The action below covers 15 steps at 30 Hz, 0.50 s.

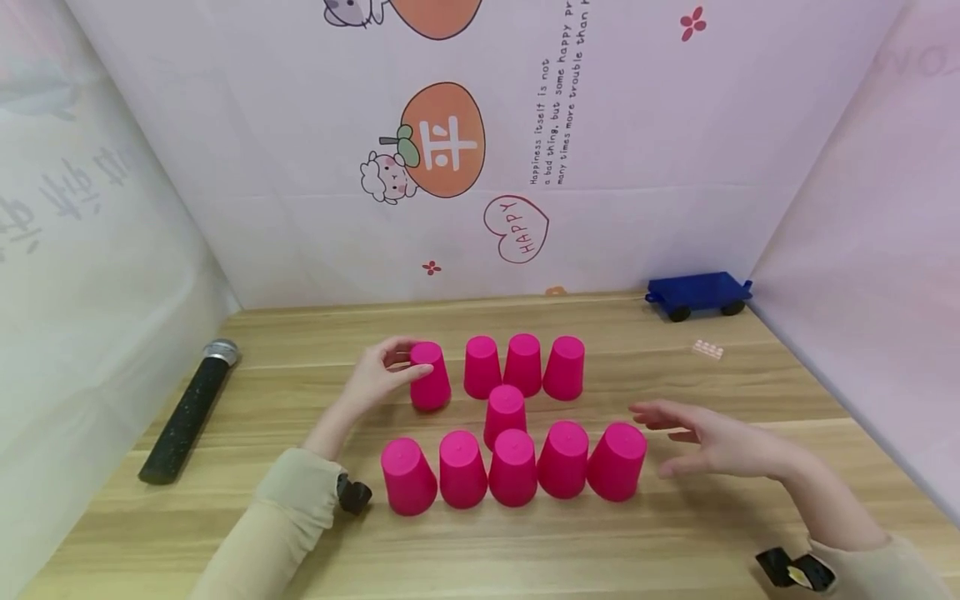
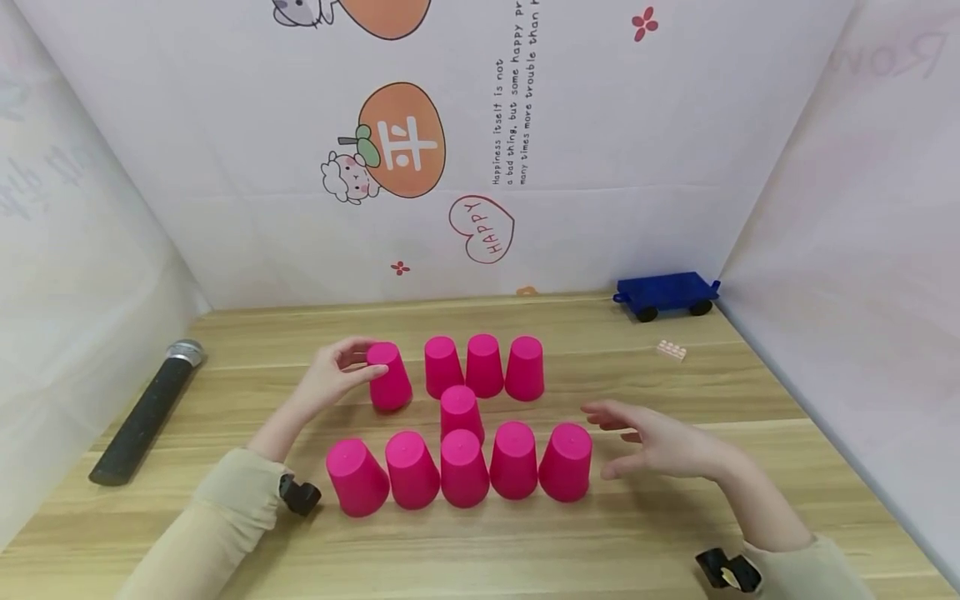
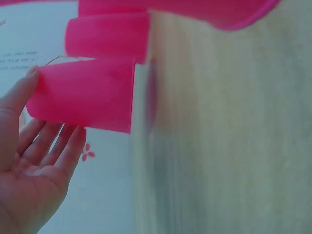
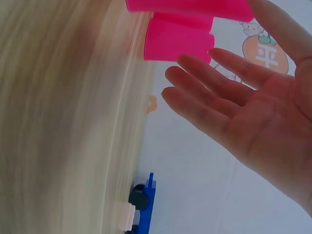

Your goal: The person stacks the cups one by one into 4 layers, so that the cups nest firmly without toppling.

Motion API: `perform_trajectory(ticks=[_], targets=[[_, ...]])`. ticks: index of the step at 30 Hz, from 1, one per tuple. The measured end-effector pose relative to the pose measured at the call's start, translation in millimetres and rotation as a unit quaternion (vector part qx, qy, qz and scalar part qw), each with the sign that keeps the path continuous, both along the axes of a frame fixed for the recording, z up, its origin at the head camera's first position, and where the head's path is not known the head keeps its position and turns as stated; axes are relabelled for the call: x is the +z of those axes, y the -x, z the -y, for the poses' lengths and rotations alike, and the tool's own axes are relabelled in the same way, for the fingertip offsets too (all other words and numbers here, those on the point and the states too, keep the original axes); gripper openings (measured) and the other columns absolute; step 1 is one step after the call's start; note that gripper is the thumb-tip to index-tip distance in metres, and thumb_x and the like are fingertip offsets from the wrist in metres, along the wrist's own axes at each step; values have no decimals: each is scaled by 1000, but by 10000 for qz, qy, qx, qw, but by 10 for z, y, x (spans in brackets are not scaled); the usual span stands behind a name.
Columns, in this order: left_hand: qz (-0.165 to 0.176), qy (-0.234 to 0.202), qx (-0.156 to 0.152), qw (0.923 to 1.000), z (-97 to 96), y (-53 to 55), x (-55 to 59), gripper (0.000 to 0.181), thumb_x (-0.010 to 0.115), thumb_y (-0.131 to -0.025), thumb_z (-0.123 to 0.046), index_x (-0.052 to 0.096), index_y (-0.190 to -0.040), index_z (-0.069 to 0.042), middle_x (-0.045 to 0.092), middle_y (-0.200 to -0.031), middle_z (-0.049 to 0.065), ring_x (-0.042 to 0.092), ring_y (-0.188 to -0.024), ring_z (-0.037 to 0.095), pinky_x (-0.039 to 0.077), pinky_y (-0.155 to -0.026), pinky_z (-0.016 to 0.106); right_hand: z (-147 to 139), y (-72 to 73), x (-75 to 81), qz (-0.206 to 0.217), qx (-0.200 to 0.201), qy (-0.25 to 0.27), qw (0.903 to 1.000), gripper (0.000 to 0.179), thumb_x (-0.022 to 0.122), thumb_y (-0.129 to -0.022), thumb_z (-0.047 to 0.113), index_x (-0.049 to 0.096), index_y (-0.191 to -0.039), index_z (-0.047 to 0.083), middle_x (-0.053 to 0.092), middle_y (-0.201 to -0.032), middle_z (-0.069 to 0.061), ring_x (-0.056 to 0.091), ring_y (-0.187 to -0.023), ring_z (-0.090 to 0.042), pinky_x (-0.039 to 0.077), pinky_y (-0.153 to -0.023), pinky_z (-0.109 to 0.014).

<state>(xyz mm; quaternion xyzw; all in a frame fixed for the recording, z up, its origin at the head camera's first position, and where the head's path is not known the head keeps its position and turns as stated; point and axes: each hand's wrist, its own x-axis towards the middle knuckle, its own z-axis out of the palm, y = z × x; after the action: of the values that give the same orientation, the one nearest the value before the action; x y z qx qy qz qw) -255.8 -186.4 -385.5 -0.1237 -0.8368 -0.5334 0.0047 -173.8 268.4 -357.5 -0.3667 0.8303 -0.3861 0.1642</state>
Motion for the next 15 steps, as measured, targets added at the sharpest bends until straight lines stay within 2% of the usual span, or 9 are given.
perform_trajectory(ticks=[1, 3, 9, 15], targets=[[-29, -4, 26, 10000, -24, 7, -9, 54, 76, -79, -26, 56, -125, -7, 61, -122, 15, 60, -113, 31, 55, -89, 35, 13, -13, -1, -21, -50, 2, 10000, 63, 68, -85, 14, 37, -139, -1, 47, -136, -23, 43, -118, 13, 46, -96, -20], [-46, -45, 83, 9999, -63, 21, -24, 52, 76, -79, -24, 57, -124, -7, 61, -122, 15, 61, -112, 30, 54, -90, 36, 43, -35, -7, -34, -128, 12, 9999, 63, 69, -85, 15, 38, -138, -1, 46, -134, -27, 44, -116, 13, 47, -96, -20], [-94, -182, 132, 9997, -118, 51, -67, 50, 75, -80, -19, 57, -124, -5, 61, -122, 17, 60, -113, 32, 53, -92, 39, 166, -52, -54, 220, -362, 13, 9991, 61, 70, -84, 19, 42, -135, 1, 53, -130, -19, 47, -113, 11, 47, -97, -20], [-113, -140, 67, 9998, -157, 81, -103, 51, 75, -81, -20, 56, -125, -3, 61, -122, 17, 59, -113, 33, 53, -92, 38, 241, -58, -56, 299, -293, 236, 9988, 57, 69, -85, 17, 44, -133, -2, 57, -124, -18, 52, -110, 7, 46, -94, -16]])
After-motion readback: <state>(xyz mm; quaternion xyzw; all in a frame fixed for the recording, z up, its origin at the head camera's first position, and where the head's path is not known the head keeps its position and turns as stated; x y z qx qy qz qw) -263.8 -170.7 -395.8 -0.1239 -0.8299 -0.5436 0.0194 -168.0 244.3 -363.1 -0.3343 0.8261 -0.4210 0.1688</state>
